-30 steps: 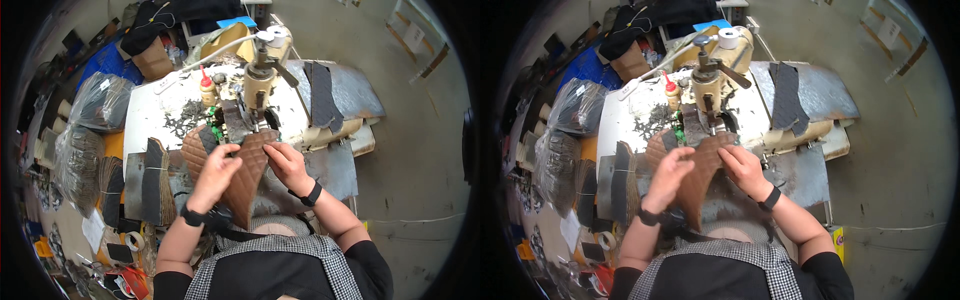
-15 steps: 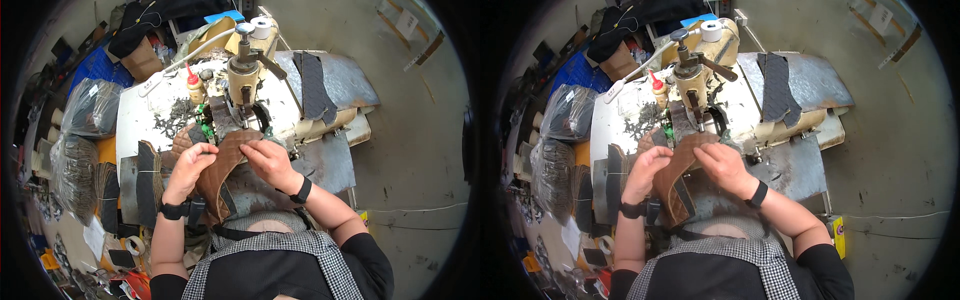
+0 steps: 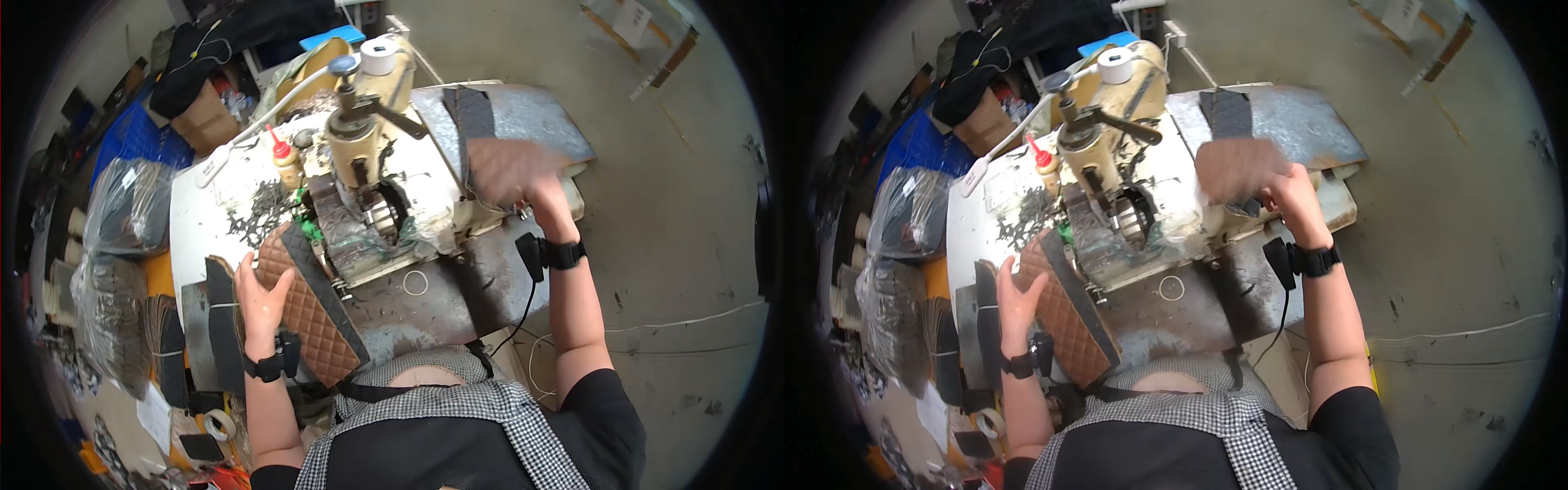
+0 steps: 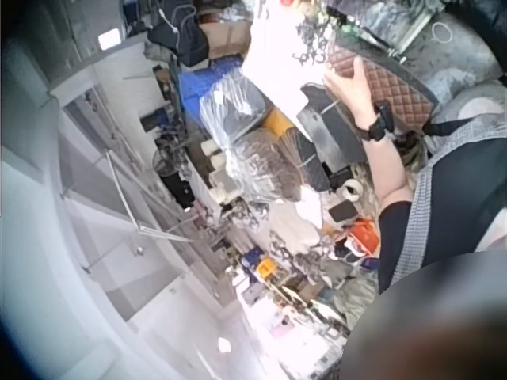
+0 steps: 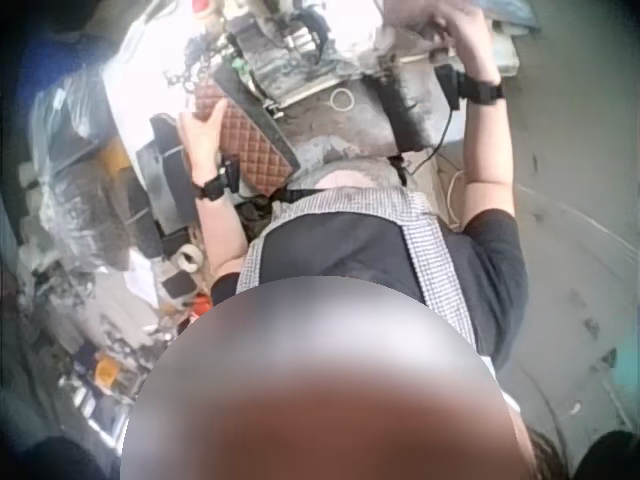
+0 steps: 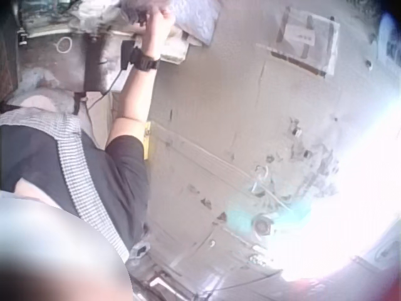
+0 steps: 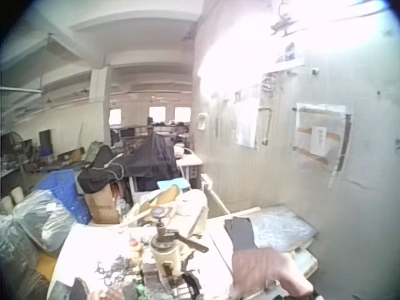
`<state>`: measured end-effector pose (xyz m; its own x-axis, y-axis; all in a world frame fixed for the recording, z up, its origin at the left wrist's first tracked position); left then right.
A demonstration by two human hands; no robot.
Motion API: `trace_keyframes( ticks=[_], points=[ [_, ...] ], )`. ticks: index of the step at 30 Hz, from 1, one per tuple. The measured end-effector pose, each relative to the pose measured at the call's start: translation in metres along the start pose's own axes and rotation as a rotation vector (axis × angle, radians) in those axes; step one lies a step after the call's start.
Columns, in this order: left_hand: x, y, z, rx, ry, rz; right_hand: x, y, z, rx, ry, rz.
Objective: Skiving the edges of quilted leather shoe components using an industrial skiving machine.
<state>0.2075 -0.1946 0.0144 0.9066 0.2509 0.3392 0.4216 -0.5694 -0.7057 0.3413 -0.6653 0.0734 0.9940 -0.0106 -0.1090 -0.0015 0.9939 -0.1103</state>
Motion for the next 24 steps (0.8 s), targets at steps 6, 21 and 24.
trace_keyframes(
  ticks=[6,21,24],
  points=[
    [-0.017,0.030,0.055,-0.242,-0.222,0.098,0.022,-0.014,-0.046,-0.119,0.265,-0.092],
    [0.004,0.009,-0.115,-1.021,-0.102,0.182,-0.122,0.149,0.070,-0.662,-0.954,0.013],
    [-0.013,0.043,-0.123,-1.161,-0.176,0.283,-0.147,0.189,0.053,-0.610,-1.183,0.242]
  ],
)
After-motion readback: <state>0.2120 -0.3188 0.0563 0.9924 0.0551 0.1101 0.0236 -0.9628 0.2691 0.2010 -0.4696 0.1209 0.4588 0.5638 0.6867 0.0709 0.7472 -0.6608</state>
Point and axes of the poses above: each hand's wrist, its own x-axis towards the middle knuckle, its own y-axis out of the palm, z = x × y, the point moved 10 cm from there along x, towards the middle knuckle, and after that the axes turned 9 degrees about y, right-handed, at the moved point
